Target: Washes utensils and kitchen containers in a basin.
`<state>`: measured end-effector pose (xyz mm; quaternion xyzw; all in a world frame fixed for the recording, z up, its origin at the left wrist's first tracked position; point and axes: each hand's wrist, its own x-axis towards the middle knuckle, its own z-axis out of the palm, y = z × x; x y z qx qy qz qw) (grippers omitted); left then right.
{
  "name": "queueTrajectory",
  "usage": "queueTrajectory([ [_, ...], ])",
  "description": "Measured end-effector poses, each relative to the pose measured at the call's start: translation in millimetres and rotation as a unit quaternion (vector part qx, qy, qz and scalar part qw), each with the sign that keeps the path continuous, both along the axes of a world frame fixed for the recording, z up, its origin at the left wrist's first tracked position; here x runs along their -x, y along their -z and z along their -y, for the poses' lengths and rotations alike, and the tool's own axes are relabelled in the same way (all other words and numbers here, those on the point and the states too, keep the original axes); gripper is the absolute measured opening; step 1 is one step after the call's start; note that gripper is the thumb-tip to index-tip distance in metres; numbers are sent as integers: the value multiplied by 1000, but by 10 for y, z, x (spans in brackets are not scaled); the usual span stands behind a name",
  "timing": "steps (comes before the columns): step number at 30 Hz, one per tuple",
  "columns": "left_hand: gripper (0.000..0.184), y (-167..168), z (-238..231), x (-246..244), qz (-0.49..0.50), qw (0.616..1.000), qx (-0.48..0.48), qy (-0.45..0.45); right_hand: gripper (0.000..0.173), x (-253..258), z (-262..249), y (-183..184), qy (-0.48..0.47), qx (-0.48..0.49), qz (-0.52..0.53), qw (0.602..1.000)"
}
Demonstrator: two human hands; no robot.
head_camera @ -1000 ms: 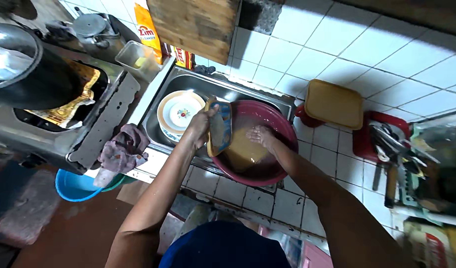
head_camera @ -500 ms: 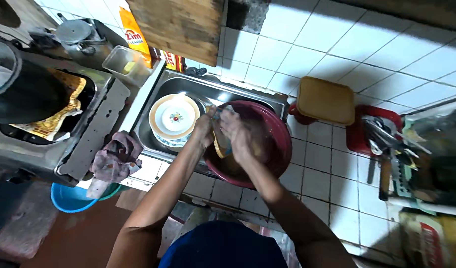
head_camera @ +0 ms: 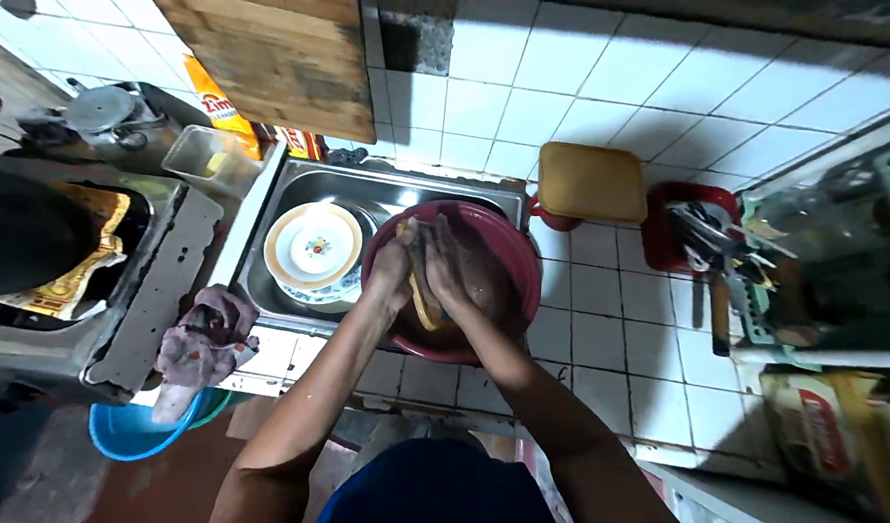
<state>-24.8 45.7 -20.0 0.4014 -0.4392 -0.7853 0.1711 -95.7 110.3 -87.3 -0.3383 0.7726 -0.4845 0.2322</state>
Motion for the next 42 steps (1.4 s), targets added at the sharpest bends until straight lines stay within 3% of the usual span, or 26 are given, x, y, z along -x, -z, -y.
queueTrajectory([
  [2,41,21,148,79,7,999,23,-39,56,-261,-27,-34,-34,77,-23,996],
  [4,37,-3,336,153,31,993,51,-97,62,-484,-187,-65,-104,103,26,989],
  [6,37,-121,470,50,38,987,146,-53,59,-479,-397,-11,-161,27,68,984],
  [7,28,-156,521,3,40,973,228,-18,55,-383,-483,-15,-172,-41,64,982],
  [9,15,-184,642,-80,31,917,390,72,48,-133,-592,-70,-122,-105,-11,987],
  [11,11,-205,703,-119,13,846,509,158,62,153,-669,-284,-46,-62,-144,987],
  [13,11,-239,678,-90,-14,792,564,234,79,416,-685,-580,-32,-33,-260,964],
  [14,13,-259,651,-59,-31,776,574,261,78,493,-686,-706,-42,-30,-296,954],
  [16,12,-276,576,13,-74,764,579,275,56,530,-721,-810,-63,-15,-319,946],
  [17,11,-276,551,44,-97,769,571,269,40,516,-755,-805,-65,-9,-308,949],
  [19,18,-253,526,86,-132,792,540,253,25,550,-839,-742,-75,6,-251,965],
  [21,47,-201,560,117,-154,818,502,236,28,653,-977,-776,-56,20,-190,980],
  [23,72,-57,647,171,-147,832,497,200,32,796,-1154,-959,1,49,-209,977],
  [26,67,270,667,271,-26,866,470,170,28,1137,-1320,-1263,93,89,-365,922],
  [28,57,519,640,330,94,844,471,238,27,1458,-1377,-1289,122,118,-410,896],
  [31,50,866,566,400,225,759,473,387,31,1995,-1362,-991,121,96,-475,866],
  [33,52,953,485,456,311,696,457,459,34,2248,-1368,-727,79,-60,-475,874],
  [35,51,960,407,508,372,653,443,489,47,2437,-1370,-486,9,-224,-405,886],
  [38,50,1043,392,580,408,634,441,487,59,2537,-1379,-291,-8,-276,-361,891],
  [42,68,1341,546,631,357,663,451,479,53,2505,-1408,-269,15,-228,-360,904],
])
